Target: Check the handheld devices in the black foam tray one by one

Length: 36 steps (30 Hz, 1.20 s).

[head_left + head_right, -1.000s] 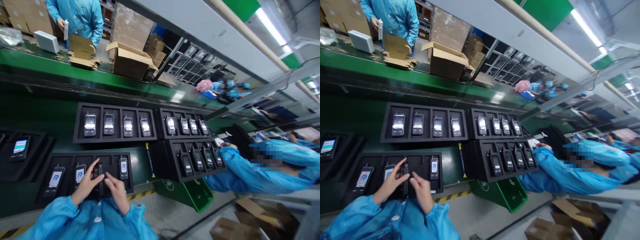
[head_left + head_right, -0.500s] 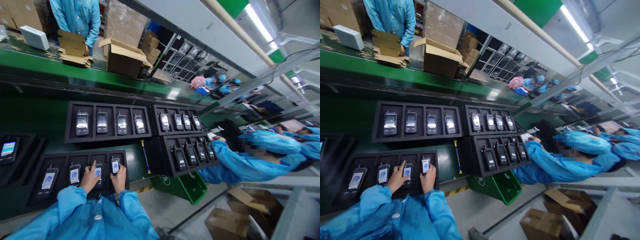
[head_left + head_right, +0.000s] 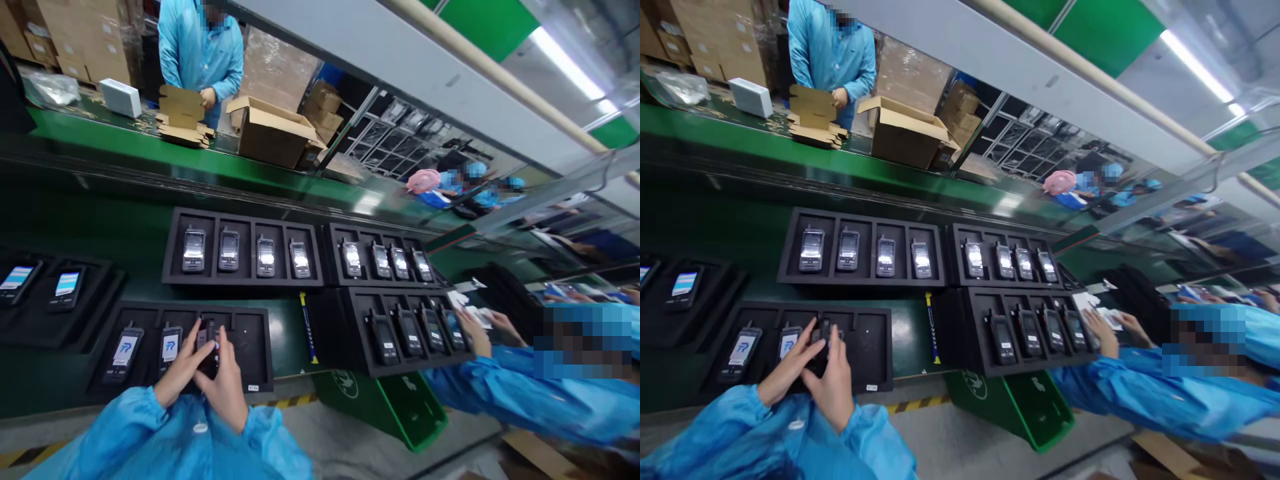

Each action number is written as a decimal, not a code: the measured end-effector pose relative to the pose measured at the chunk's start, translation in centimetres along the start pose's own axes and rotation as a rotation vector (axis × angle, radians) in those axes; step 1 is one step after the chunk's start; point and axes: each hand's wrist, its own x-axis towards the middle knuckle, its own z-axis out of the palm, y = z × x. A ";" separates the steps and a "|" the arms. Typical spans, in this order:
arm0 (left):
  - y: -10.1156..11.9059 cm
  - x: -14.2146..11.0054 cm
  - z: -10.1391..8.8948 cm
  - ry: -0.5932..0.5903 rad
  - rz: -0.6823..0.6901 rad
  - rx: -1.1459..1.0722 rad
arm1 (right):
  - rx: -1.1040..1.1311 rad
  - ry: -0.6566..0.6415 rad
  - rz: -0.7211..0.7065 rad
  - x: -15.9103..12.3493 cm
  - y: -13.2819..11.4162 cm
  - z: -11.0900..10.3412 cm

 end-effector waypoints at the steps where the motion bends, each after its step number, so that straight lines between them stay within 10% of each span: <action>1: 0.9 -0.6 -0.2 0.028 -0.023 -0.051 | 0.055 -0.085 -0.036 -0.1 -1.1 0.2; 4: 2.5 -1.9 -1.5 0.121 -0.065 -0.184 | 0.183 -0.212 -0.045 -0.1 -3.7 0.5; 18: 4.4 -5.7 -3.3 0.064 -0.024 -0.269 | 0.449 -0.042 0.264 0.9 -6.6 1.7; 24: 3.9 -5.9 -4.1 0.136 0.035 -0.232 | 0.884 -0.380 0.559 0.6 -5.5 2.0; 36: 2.2 -4.6 -7.4 -0.266 0.253 -0.112 | 0.939 -0.477 0.370 0.1 -5.5 2.1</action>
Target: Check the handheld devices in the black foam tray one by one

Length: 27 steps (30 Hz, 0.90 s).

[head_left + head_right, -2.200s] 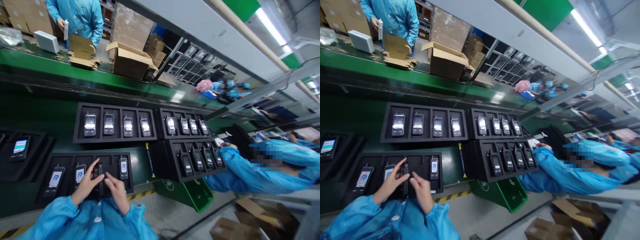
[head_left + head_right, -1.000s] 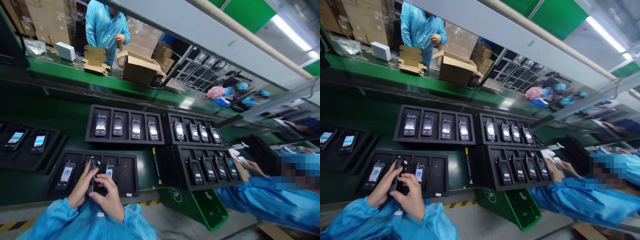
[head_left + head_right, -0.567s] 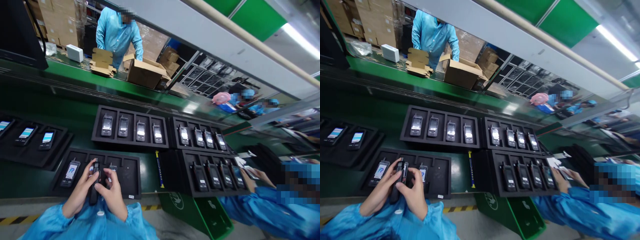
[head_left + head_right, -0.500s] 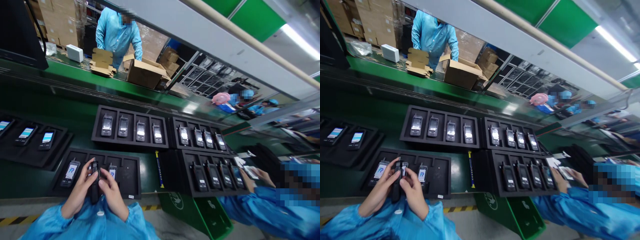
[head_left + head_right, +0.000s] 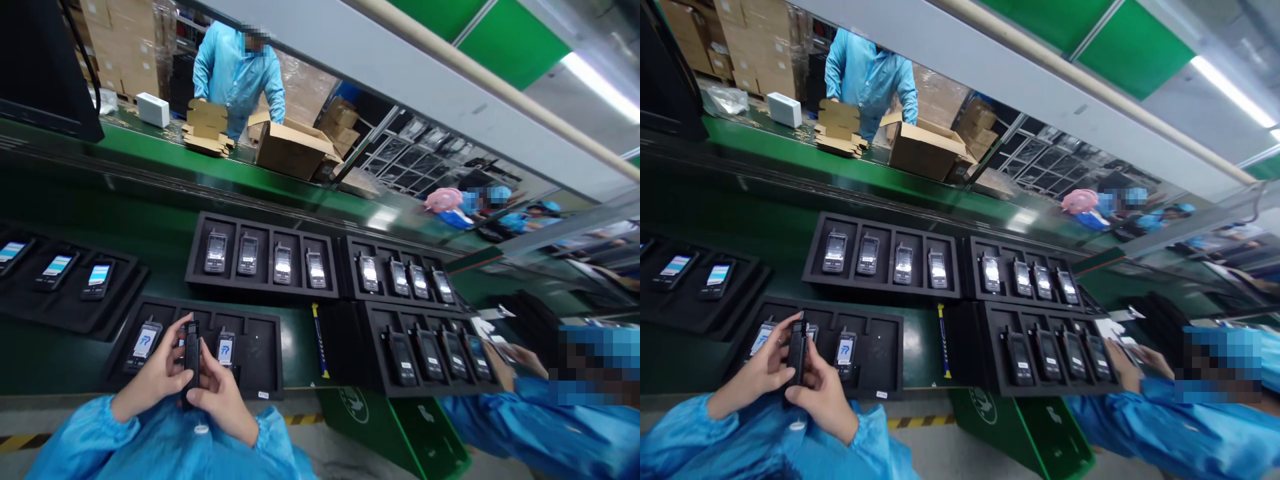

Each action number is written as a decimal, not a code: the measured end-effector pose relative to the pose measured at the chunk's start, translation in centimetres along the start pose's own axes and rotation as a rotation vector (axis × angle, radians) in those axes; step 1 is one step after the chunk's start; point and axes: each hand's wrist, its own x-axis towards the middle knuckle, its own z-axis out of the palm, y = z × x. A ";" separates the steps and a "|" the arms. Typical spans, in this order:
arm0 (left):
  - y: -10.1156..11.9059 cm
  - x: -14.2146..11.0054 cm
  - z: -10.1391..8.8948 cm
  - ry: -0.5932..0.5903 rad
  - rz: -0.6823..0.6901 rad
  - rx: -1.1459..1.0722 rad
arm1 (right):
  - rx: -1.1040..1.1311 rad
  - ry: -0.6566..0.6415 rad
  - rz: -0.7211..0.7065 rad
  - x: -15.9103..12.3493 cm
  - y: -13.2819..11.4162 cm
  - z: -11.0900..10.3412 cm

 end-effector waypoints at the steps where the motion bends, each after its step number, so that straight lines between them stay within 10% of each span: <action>1: -0.2 0.1 -0.1 -0.006 -0.001 0.005 | -0.003 0.001 -0.007 0.0 0.1 0.1; 27: -2.4 1.1 2.1 0.103 -0.074 -0.026 | -0.173 0.139 -0.049 0.4 0.3 -1.9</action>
